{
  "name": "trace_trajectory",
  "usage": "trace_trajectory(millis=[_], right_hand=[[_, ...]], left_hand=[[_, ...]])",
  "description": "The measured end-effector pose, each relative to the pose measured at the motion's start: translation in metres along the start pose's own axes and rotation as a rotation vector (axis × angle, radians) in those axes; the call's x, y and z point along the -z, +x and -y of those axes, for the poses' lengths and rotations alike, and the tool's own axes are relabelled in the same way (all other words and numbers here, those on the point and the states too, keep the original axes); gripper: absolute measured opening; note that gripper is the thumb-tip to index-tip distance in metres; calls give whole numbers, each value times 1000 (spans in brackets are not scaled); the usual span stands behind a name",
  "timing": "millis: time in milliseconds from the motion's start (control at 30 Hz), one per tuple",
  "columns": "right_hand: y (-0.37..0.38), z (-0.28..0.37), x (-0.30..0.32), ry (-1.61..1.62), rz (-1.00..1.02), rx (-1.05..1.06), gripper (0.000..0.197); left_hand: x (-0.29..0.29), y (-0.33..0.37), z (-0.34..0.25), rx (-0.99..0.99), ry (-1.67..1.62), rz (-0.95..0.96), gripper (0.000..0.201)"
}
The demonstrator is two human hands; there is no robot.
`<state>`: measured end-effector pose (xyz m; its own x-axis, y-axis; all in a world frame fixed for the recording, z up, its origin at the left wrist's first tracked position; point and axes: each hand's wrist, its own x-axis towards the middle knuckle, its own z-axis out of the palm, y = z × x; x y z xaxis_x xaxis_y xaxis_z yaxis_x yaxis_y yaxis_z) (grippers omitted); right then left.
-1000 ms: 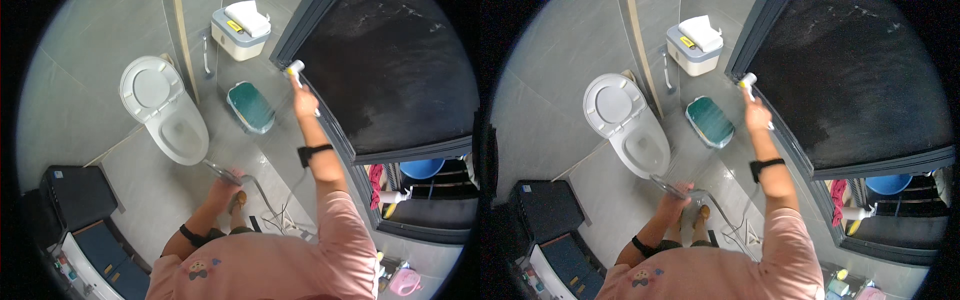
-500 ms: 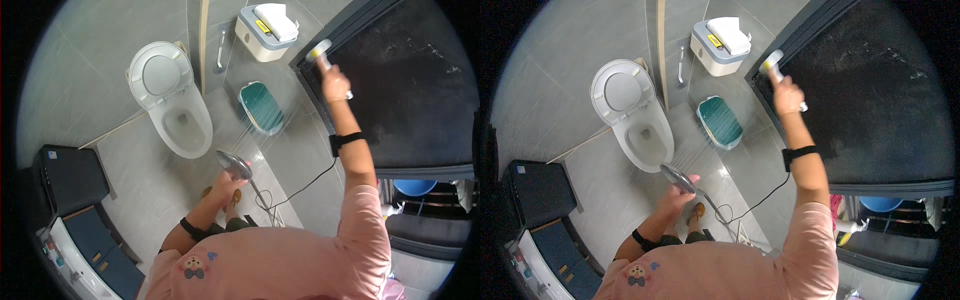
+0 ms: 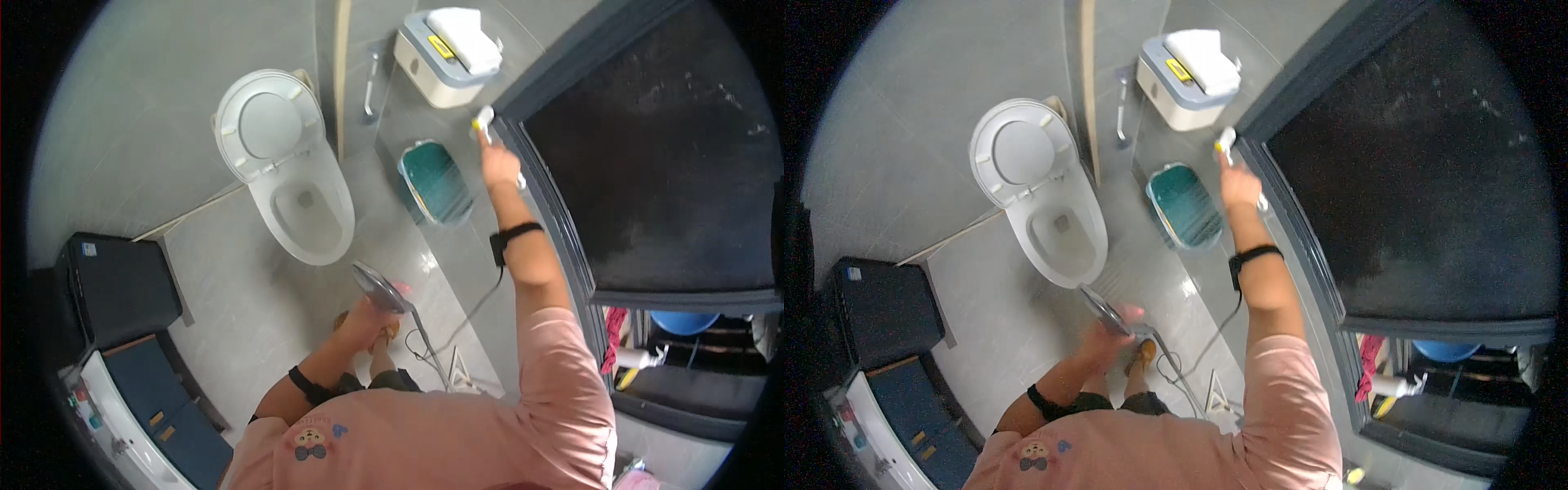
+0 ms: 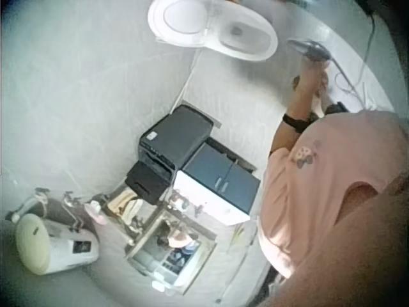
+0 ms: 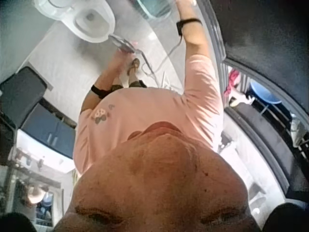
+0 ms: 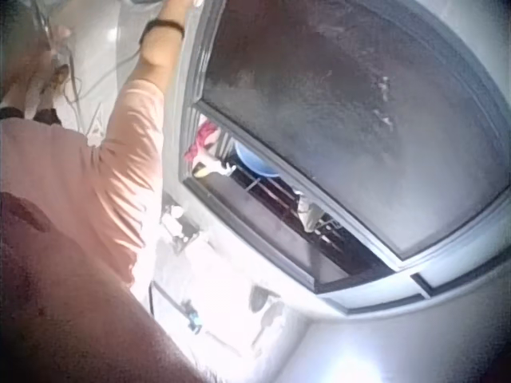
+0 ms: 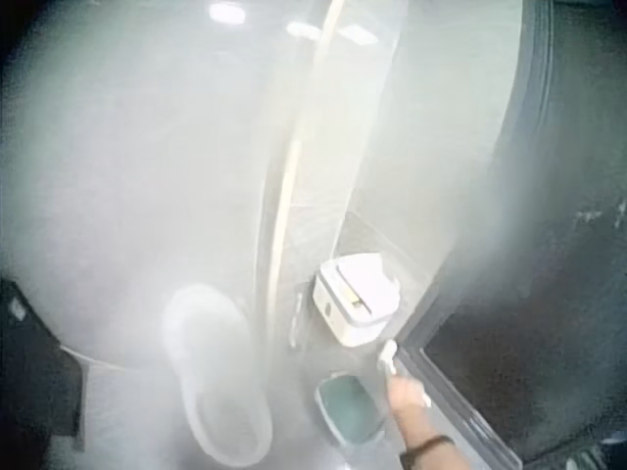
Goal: The person rinses a floor squeegee with a shower head, wipes a window frame with a cloth, and scrubs a glass door with a brush while spraying it with water.
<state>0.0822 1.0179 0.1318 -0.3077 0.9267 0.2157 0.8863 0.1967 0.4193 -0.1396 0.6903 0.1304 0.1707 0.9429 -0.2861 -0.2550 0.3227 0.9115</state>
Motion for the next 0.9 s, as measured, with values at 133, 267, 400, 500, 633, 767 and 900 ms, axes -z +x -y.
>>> trace_trajectory(millis=[133,267,400,500,633,767,900], right_hand=[[-56,-45,40,21,-56,22,54],[-203,-122,33,7,69,-56,65],[-191,-128,35,5,29,-90,64],[-95,-68,52,175,77,-184,51],[-120,-71,55,236,125,-235,54],[-291,-140,46,111,117,-382,59],[-367,-178,54,98,196,-434,58]], left_hand=[[-4,-3,-5,84,-184,14,41],[-7,-5,0,80,-298,106,42],[-12,5,-9,45,-201,162,41],[-27,3,-7,57,-207,173,39],[-41,11,-34,32,-72,252,33],[-49,13,-36,-124,-79,371,22],[-57,14,-23,-44,-118,401,19]])
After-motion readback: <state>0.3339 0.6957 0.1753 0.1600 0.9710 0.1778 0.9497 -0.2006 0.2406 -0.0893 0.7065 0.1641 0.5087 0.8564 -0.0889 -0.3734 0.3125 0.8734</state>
